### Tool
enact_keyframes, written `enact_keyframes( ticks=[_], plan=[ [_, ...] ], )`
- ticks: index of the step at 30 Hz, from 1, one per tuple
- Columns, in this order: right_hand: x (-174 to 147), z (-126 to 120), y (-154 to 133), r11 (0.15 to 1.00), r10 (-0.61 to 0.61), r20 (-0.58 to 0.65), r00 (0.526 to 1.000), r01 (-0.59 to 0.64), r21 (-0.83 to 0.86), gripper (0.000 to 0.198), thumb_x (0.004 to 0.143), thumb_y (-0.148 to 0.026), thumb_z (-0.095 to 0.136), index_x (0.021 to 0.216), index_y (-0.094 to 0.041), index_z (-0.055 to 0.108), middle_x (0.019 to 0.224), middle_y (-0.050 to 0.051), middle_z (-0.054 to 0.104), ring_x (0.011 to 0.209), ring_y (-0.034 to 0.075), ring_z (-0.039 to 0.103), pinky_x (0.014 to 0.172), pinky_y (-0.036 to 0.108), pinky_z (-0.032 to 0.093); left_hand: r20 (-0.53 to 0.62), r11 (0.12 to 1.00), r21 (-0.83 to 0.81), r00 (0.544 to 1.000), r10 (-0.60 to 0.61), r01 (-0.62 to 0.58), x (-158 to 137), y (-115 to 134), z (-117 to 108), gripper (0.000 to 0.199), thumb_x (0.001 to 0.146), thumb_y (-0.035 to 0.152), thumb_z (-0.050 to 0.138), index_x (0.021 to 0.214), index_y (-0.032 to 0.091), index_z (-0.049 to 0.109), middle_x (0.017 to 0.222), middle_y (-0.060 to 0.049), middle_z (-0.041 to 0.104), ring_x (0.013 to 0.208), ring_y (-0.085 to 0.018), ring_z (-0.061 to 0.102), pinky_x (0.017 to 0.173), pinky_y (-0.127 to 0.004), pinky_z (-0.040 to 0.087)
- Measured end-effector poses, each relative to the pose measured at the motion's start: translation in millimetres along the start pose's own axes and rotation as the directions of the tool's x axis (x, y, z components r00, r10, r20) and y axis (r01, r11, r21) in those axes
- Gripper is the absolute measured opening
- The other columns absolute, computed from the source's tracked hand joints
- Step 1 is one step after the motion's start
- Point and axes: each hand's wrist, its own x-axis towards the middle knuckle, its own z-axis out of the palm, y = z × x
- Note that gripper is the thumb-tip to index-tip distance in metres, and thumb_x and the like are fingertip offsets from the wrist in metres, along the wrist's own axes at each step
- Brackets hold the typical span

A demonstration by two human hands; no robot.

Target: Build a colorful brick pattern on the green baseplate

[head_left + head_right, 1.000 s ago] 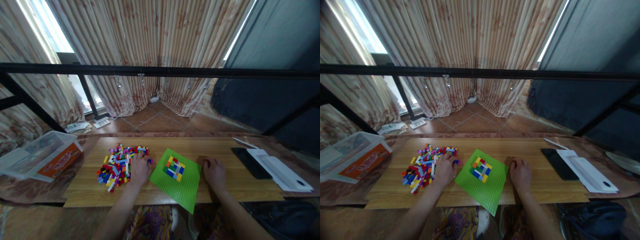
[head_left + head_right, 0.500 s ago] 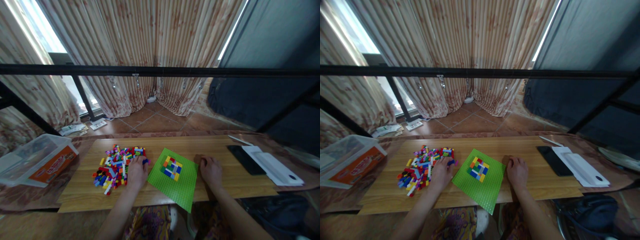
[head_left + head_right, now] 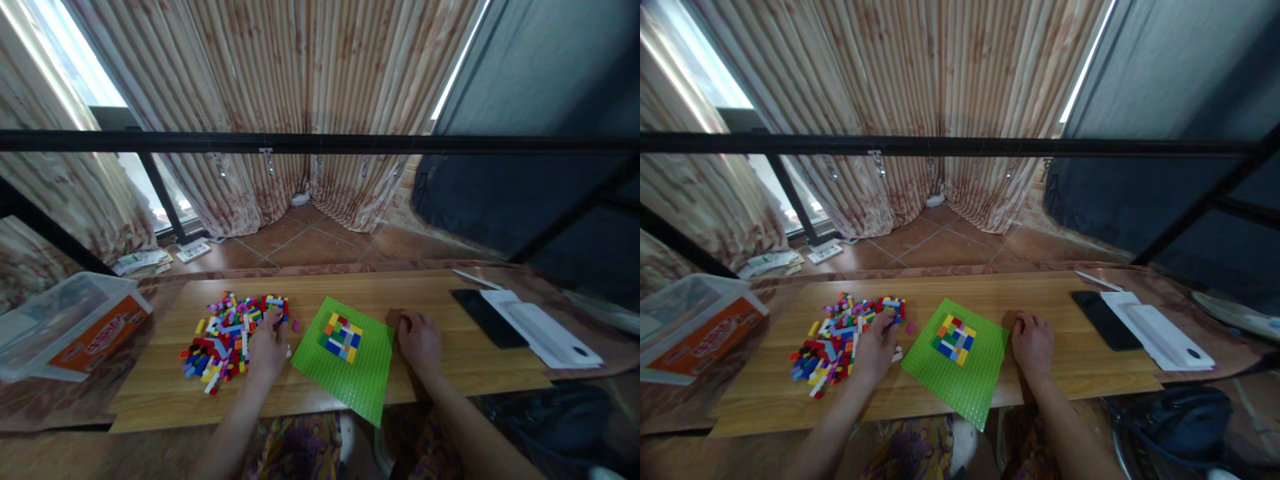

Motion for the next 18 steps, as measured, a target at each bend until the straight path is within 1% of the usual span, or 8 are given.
enact_keyframes(
  ticks=[1, 3, 5, 6, 8, 11, 14, 18],
  plan=[
    [0.0, -0.2, -0.3, 1.000, 0.000, -0.001, 1.000, 0.000, -0.001, 0.027, 0.090, -0.024, 0.045, 0.095, -0.014, 0.070, 0.093, 0.013, 0.067, 0.088, 0.023, 0.056, 0.079, 0.034, 0.040, 0.020, 0.990, -0.134, 0.999, -0.042, 0.045, -3.6, 2.0, 2.3, 0.029, 0.085, 0.022, 0.053, 0.112, 0.018, 0.063, 0.102, -0.009, 0.072, 0.097, -0.024, 0.068, 0.085, -0.037, 0.053],
    [-0.3, -0.4, -0.7, 1.000, 0.001, -0.006, 1.000, -0.001, -0.007, 0.028, 0.090, -0.024, 0.045, 0.095, -0.014, 0.070, 0.092, 0.013, 0.067, 0.088, 0.023, 0.056, 0.079, 0.034, 0.040, 0.103, 0.916, -0.372, 0.987, -0.120, 0.150, -14.2, 7.7, 8.6, 0.032, 0.084, 0.026, 0.055, 0.113, 0.019, 0.064, 0.097, -0.007, 0.072, 0.089, -0.021, 0.069, 0.075, -0.032, 0.053],
    [-0.7, -0.2, -0.9, 1.000, 0.001, -0.015, 1.000, -0.001, -0.009, 0.028, 0.090, -0.024, 0.045, 0.095, -0.014, 0.070, 0.093, 0.013, 0.067, 0.087, 0.023, 0.056, 0.079, 0.034, 0.040, 0.210, 0.823, -0.499, 0.959, -0.191, 0.273, -27.3, 15.2, 16.0, 0.034, 0.082, 0.032, 0.057, 0.112, 0.018, 0.066, 0.092, -0.006, 0.073, 0.081, -0.019, 0.069, 0.064, -0.027, 0.050],
    [-0.9, 0.1, -0.9, 1.000, 0.001, -0.021, 1.000, -0.001, -0.008, 0.028, 0.089, -0.024, 0.045, 0.095, -0.014, 0.070, 0.093, 0.013, 0.067, 0.087, 0.023, 0.056, 0.080, 0.034, 0.040, 0.263, 0.789, -0.520, 0.940, -0.218, 0.328, -33.8, 19.3, 19.7, 0.035, 0.081, 0.033, 0.057, 0.111, 0.017, 0.066, 0.087, -0.005, 0.072, 0.076, -0.018, 0.068, 0.059, -0.024, 0.047],
    [-1.0, 0.6, -0.6, 1.000, 0.001, -0.030, 1.000, -0.001, 0.000, 0.028, 0.089, -0.024, 0.045, 0.095, -0.014, 0.070, 0.093, 0.013, 0.067, 0.087, 0.023, 0.056, 0.080, 0.034, 0.040, 0.342, 0.742, -0.537, 0.908, -0.243, 0.401, -44.7, 27.2, 25.8, 0.036, 0.081, 0.034, 0.058, 0.111, 0.017, 0.067, 0.085, -0.005, 0.072, 0.072, -0.016, 0.068, 0.056, -0.022, 0.044],
    [-0.7, 0.8, -0.3, 1.000, 0.002, -0.025, 1.000, -0.002, 0.006, 0.028, 0.089, -0.024, 0.044, 0.095, -0.014, 0.070, 0.092, 0.013, 0.066, 0.087, 0.023, 0.056, 0.079, 0.034, 0.039, 0.399, 0.716, -0.532, 0.880, -0.258, 0.451, -52.2, 35.6, 30.8, 0.035, 0.079, 0.034, 0.061, 0.109, 0.016, 0.068, 0.088, -0.006, 0.073, 0.073, -0.015, 0.068, 0.057, -0.022, 0.045],
    [-0.1, -0.5, -1.1, 1.000, 0.000, -0.009, 1.000, 0.000, 0.008, 0.028, 0.089, -0.024, 0.044, 0.095, -0.014, 0.070, 0.091, 0.012, 0.066, 0.088, 0.023, 0.055, 0.078, 0.034, 0.039, 0.402, 0.757, -0.484, 0.880, -0.253, 0.439, -51.5, 37.3, 32.3, 0.035, 0.079, 0.032, 0.062, 0.110, 0.018, 0.068, 0.093, -0.005, 0.073, 0.076, -0.015, 0.068, 0.059, -0.022, 0.048],
    [0.4, -3.0, -3.4, 1.000, 0.013, 0.001, 1.000, -0.013, -0.004, 0.027, 0.089, -0.024, 0.045, 0.095, -0.015, 0.070, 0.092, 0.012, 0.065, 0.086, 0.023, 0.054, 0.079, 0.035, 0.038, 0.394, 0.839, -0.396, 0.895, -0.211, 0.373, -48.4, 32.8, 34.9, 0.032, 0.081, 0.026, 0.059, 0.111, 0.021, 0.069, 0.095, -0.004, 0.073, 0.075, -0.015, 0.068, 0.063, -0.025, 0.051]
  ],
)
